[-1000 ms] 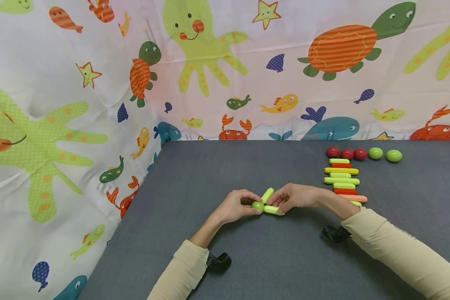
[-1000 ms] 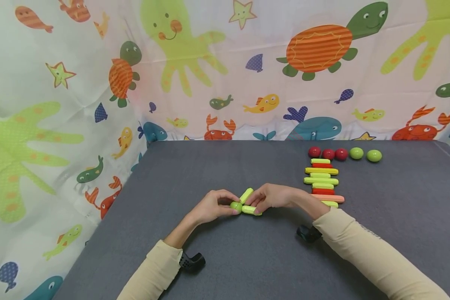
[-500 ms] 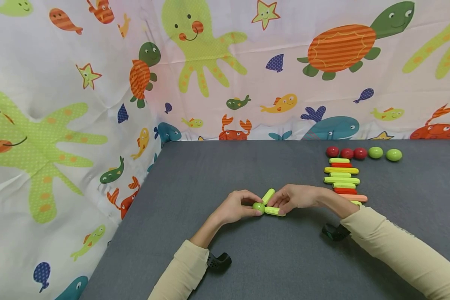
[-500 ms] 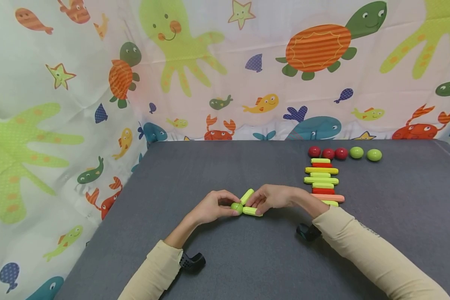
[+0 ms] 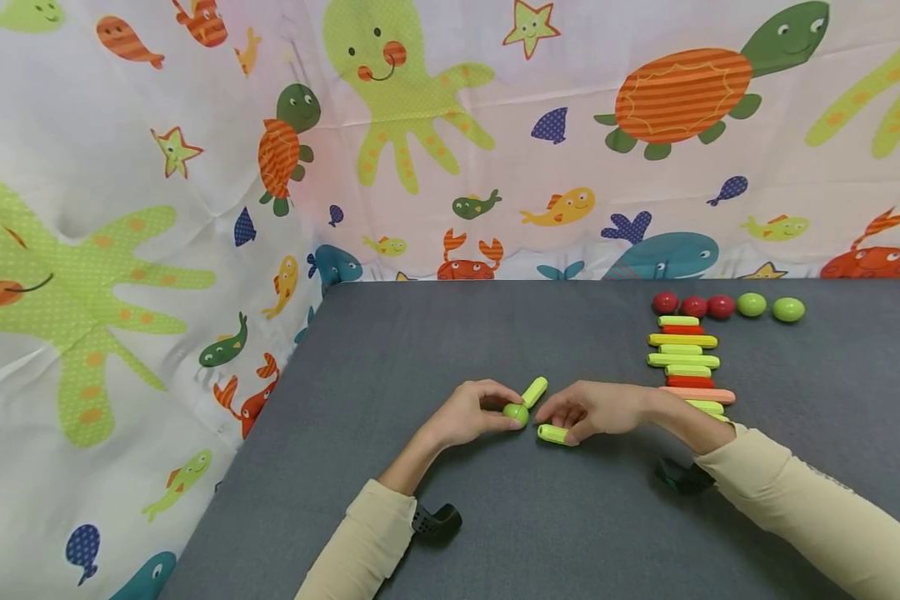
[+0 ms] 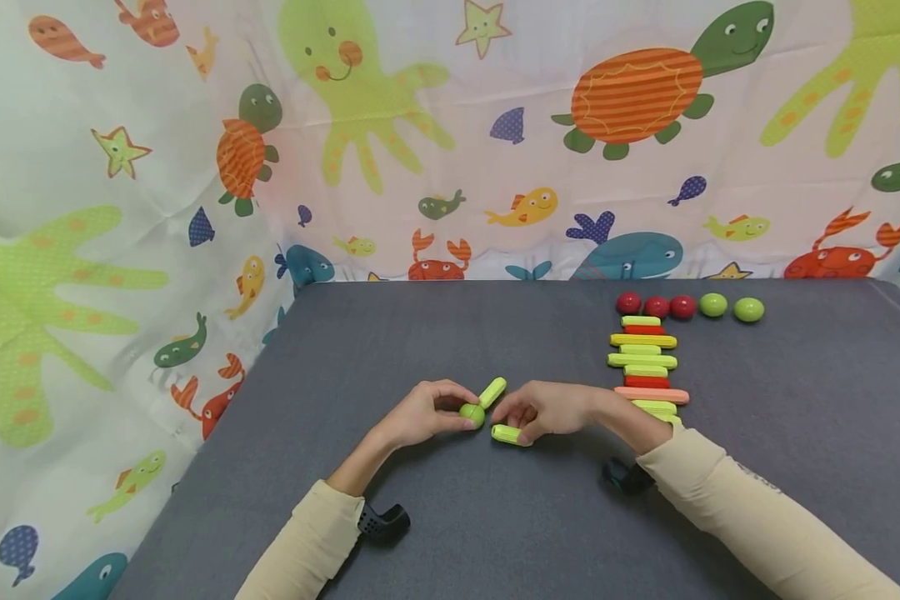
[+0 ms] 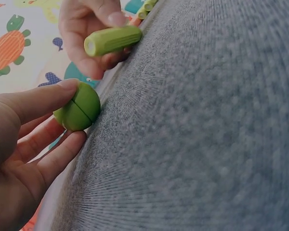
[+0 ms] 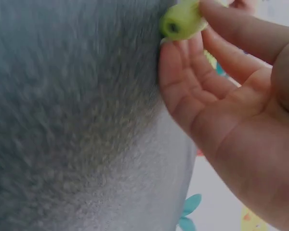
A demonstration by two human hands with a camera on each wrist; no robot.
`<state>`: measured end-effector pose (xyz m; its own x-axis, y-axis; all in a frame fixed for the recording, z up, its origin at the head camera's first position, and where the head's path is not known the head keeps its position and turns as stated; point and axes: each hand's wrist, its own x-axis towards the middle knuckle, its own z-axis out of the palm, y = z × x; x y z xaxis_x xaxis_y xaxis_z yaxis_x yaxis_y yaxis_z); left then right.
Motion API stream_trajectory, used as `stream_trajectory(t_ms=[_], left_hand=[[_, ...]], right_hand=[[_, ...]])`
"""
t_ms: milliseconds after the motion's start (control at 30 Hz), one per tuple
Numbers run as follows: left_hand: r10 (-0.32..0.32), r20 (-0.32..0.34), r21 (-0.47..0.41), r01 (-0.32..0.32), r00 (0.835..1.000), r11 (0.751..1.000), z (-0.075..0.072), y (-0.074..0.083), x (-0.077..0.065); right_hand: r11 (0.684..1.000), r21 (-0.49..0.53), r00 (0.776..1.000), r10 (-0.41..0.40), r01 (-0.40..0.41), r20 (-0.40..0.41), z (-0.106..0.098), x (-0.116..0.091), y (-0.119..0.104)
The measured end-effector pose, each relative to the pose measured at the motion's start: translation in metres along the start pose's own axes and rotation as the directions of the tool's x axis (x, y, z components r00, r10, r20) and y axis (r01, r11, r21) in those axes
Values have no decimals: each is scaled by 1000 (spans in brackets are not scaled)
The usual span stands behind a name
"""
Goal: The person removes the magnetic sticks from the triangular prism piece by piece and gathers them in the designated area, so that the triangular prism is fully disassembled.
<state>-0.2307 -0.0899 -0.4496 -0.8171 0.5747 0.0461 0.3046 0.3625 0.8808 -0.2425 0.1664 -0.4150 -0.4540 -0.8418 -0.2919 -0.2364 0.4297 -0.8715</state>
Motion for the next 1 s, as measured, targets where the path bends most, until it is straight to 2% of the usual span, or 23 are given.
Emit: stream_trajectory(t_ms=[100,233,333,433,500,633,1000], left_hand=[[-4,-6,8,4,1000,1000,0,0,0],[-2,-5,32,3,1000,999,0,-1,1],[-2,-4,41,3,1000,999,0,-1,1],[-2,-6,38,2,1000,999,1,0,0],[-2,-5,34,2,1000,999,1,0,0],[-3,-1,24,3,1000,1000,1,0,0],[-21,-9,16,21,1000,1000,2,5,-1]], right_hand=[[999,-43,1000,-2,2,-13,4,-6,-3],[1000,-28,999,-14,13,-39,4,-13,3],[999,24,997,-31,33,-68,3,-19,10],[990,136,990,-19,38,-140,2,-25,16],[971,235,978,7,43,-210,2,-30,20],[904,422,945,84,61,-316,2,-40,28],[789,610,864,255,74,-435,10,-74,28]])
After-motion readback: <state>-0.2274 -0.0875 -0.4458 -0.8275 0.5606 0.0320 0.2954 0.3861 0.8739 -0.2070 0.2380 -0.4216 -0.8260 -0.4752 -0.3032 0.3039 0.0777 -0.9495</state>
